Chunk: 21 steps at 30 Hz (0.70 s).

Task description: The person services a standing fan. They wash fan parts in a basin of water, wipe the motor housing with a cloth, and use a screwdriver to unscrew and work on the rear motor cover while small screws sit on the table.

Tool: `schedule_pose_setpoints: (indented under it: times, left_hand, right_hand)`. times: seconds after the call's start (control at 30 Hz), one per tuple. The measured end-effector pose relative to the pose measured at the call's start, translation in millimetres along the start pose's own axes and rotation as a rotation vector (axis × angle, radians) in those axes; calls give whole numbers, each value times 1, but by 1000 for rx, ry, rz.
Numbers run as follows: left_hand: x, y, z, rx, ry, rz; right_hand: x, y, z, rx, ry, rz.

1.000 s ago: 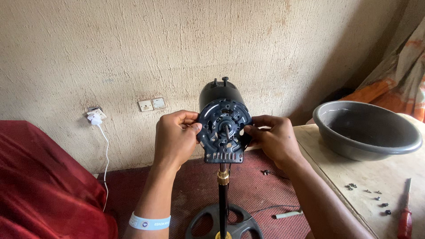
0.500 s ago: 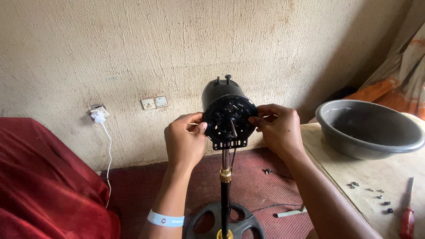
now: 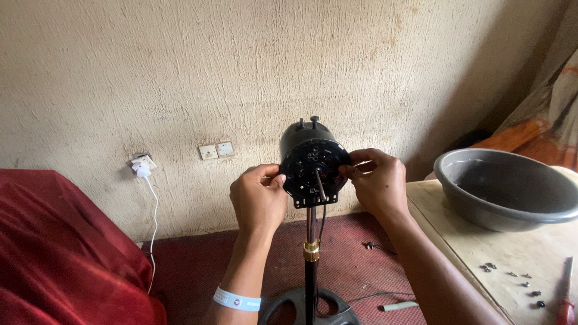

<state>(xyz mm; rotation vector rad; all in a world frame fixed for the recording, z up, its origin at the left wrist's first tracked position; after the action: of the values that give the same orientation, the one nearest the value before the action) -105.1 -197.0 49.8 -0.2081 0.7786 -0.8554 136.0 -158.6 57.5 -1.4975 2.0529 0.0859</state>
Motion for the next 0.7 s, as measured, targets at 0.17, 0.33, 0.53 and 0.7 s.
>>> schedule_pose_setpoints:
  times: [0.17, 0.33, 0.53, 0.7]
  left_hand:
    - [-7, 7, -3, -22, -4, 23]
    - [-16, 16, -11, -50, 22, 29]
    - [-28, 24, -19, -49, 179, -9]
    - [-34, 32, -27, 40, 266, -49]
  right_hand:
    - [-5, 5, 1, -34, -67, 45]
    - [-14, 12, 13, -17, -26, 30]
    - [-22, 18, 21, -24, -57, -21]
    - [-25, 24, 30, -22, 10, -106]
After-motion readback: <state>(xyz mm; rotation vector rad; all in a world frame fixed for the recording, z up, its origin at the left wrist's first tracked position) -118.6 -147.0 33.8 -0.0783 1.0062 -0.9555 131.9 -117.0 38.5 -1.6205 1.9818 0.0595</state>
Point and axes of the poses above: each hand's wrist, its own x-axis away from the middle knuckle, its own y-axis out of the palm, z = x × y, the point moved 7 cm from there along -x, towards the middle knuckle, and after that the axes turned 12 degrees about -x, right-handed, at the moved point
